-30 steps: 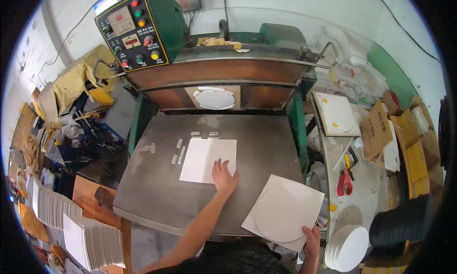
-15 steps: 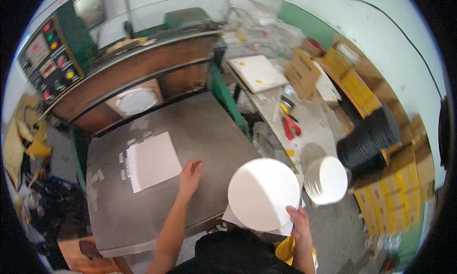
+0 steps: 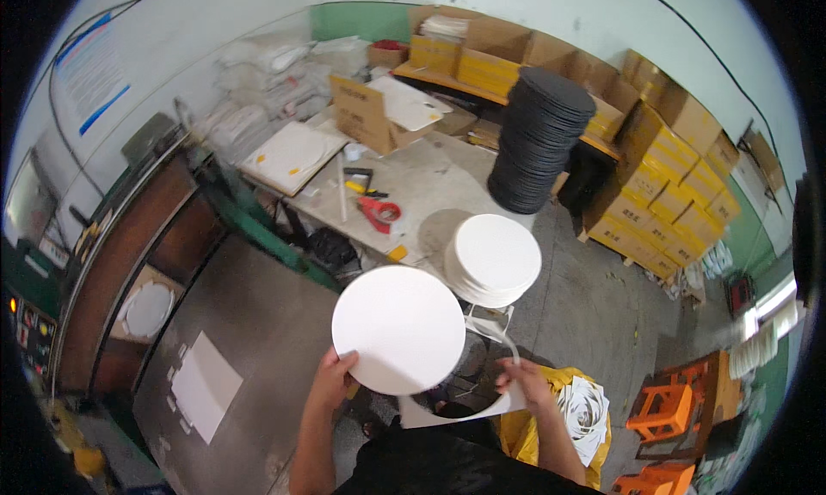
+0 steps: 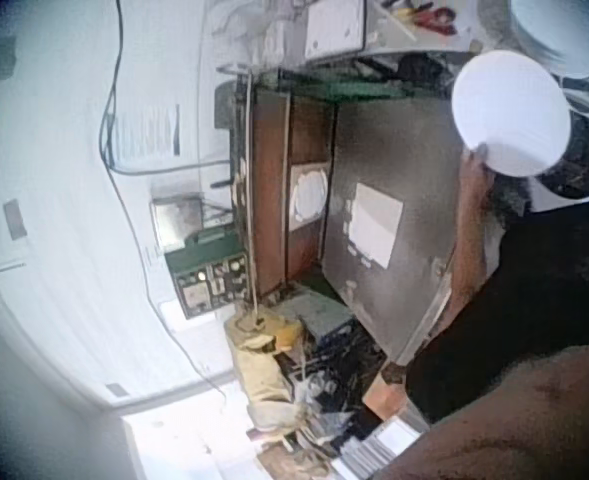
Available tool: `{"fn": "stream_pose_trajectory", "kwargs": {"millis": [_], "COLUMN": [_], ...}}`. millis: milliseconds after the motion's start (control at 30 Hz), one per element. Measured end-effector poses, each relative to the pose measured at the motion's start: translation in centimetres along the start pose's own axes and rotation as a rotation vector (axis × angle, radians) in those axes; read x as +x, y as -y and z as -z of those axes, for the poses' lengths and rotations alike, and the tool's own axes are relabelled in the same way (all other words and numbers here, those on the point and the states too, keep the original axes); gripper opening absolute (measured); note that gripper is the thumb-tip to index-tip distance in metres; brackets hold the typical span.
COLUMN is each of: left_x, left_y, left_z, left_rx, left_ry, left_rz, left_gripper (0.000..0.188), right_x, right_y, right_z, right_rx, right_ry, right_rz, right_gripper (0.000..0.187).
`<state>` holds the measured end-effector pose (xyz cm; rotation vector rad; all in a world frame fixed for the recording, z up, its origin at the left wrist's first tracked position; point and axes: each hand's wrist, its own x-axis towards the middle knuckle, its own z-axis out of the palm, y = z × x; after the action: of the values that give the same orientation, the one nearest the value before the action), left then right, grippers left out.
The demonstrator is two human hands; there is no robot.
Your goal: The person takes square paper sheets from a stack and places them onto a machine plate, then removes die-cut circular sections and places them into a bin.
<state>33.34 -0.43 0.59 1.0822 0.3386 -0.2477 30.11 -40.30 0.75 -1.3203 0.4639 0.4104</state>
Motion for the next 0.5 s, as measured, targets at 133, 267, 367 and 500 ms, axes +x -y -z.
{"fn": "stream_pose_trajectory", "kwargs": {"millis": [133,267,367,500], "left_x": [8.4,17.2,21.1,23.9], "left_y": [0.6,4.7,7.7,11.5], "left_z": [-8.8,-17.6,-23.2,-25.6], "left_rx": [-0.146,-0.290,-0.276,-0.264], "left_ry": [0.198,0.332,0.288,0.204], "left_rz": [0.051,0.146,0.214,0.267], "left_gripper": [0.049,0.041,0.039,0.044], "right_x": [-2.4,-3.6,-4.0,-2.7], "right_y": [1.5,2.0,-0.8,-8.6], "right_z": [14.3,22.6,27.4,30.6], "right_rx": [-0.297,-0.736,-1.226,-1.074], "right_ry": [-0.382,-0.846,-1.139,-1.304], "right_rz": [0.086,0.095,-0.097,-0.324], "right_gripper": [0.021,0.023,0.022,0.027]}}
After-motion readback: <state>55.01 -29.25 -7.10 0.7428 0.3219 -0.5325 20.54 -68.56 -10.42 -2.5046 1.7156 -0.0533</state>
